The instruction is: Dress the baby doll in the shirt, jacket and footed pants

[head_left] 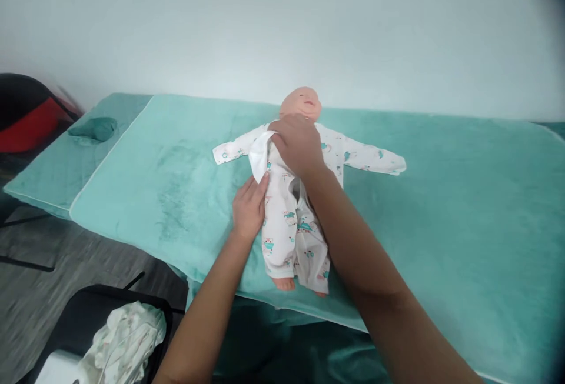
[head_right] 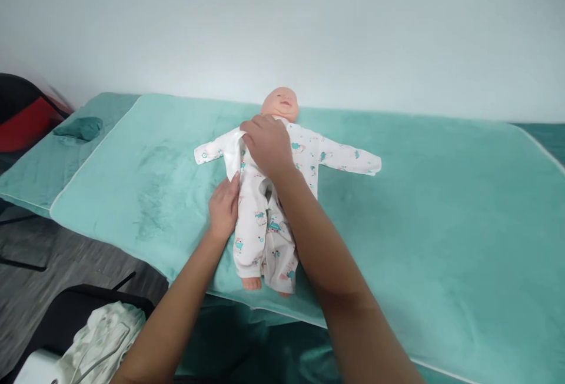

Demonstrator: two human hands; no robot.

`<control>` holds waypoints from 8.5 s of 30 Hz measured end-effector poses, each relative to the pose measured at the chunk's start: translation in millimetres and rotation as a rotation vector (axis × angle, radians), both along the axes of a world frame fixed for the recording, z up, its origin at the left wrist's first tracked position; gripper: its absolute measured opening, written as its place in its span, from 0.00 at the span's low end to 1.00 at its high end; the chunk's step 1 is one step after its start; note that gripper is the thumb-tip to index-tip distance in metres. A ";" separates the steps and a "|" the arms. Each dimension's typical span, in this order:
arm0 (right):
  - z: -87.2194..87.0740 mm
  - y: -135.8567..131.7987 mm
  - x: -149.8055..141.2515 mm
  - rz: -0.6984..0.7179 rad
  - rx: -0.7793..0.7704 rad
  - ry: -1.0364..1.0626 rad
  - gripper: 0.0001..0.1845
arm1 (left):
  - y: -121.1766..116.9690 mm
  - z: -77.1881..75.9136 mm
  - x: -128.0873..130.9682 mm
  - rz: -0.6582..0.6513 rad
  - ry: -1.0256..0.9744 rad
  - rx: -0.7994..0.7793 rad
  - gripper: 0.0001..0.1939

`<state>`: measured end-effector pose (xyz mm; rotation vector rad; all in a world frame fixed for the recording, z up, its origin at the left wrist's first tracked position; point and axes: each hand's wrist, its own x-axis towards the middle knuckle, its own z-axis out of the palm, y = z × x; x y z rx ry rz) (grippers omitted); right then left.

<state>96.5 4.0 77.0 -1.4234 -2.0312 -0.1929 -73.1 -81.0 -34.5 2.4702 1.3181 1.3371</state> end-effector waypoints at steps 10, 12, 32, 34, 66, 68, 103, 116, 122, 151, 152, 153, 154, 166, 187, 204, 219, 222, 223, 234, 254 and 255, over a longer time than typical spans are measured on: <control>3.0 -10.2 41.3 -0.079 0.164 0.239 0.08 | -13.7 23.4 3.1 -0.008 -0.052 0.230 0.24; 11.3 -14.8 54.9 -0.060 0.115 0.261 0.08 | -16.0 33.5 4.9 -0.044 -0.044 0.239 0.23; 15.4 -0.8 74.7 -0.252 -0.418 0.377 0.14 | 38.3 151.0 60.4 -0.408 -0.204 -0.908 0.12; 14.1 3.2 70.9 -0.279 -0.401 0.377 0.11 | 43.6 150.8 61.9 -0.451 -0.266 -0.927 0.13; -17.6 34.8 73.3 -0.051 -0.261 1.092 0.09 | 161.8 106.7 104.0 -0.167 -0.569 -0.624 0.06; -17.6 34.5 73.3 -0.052 -0.263 1.096 0.09 | 162.1 106.2 103.9 -0.178 -0.554 -0.628 0.06; -14.4 34.1 83.0 0.179 -0.291 0.902 0.06 | 169.1 95.5 104.5 -0.250 -0.580 -0.573 0.09; -15.6 36.1 75.7 0.086 -0.297 0.986 0.08 | 168.7 102.5 106.2 -0.233 -0.653 -0.702 0.05; -18.8 38.1 78.4 0.125 -0.291 1.017 0.08 | 169.8 101.0 105.4 -0.214 -0.591 -0.631 0.07; 41.0 -2.6 95.9 -0.077 -0.671 0.543 0.13 | 145.5 147.6 78.8 -0.303 -0.034 -0.685 0.13; 45.4 -6.9 94.2 -0.089 -0.702 0.460 0.13 | 144.5 149.9 76.8 -0.319 0.005 -0.677 0.13; 48.4 -10.4 91.6 -0.105 -0.713 0.388 0.13 | 143.8 151.8 74.9 -0.333 0.037 -0.668 0.13; 50.2 -13.1 88.4 -0.124 -0.707 0.326 0.13 | 143.1 153.3 73.0 -0.346 0.065 -0.661 0.13; 48.6 -10.7 86.0 -0.115 -0.703 0.361 0.09 | 128.6 166.5 70.1 -0.217 0.260 -0.641 0.08; 2.6 20.6 110.7 0.399 -0.820 1.105 0.14 | 135.3 161.1 72.8 -0.472 -0.259 -0.976 0.05; -1.4 23.2 111.2 0.395 -0.805 1.061 0.13 | 140.7 153.7 69.4 -0.488 -0.330 -0.988 0.09; 1.5 22.9 103.9 0.357 -0.799 1.072 0.17 | 139.9 152.3 75.5 -0.449 -0.335 -1.000 0.11; 0.4 22.7 103.2 0.334 -0.783 1.064 0.17 | 136.9 156.0 76.1 -0.473 -0.305 -0.980 0.12; 0.1 22.6 102.9 0.328 -0.778 1.061 0.17 | 136.2 156.9 76.2 -0.477 -0.294 -0.973 0.12; -4.2 23.4 104.7 0.381 -0.764 1.065 0.18 | 126.4 159.5 83.3 -0.351 -0.172 -0.840 0.12; -5.7 25.8 104.5 0.405 -0.779 1.075 0.16 | 134.9 149.7 81.8 -0.473 -0.337 -0.770 0.16; -5.6 25.9 104.3 0.399 -0.778 1.080 0.16 | 134.9 150.1 81.7 -0.478 -0.347 -0.776 0.17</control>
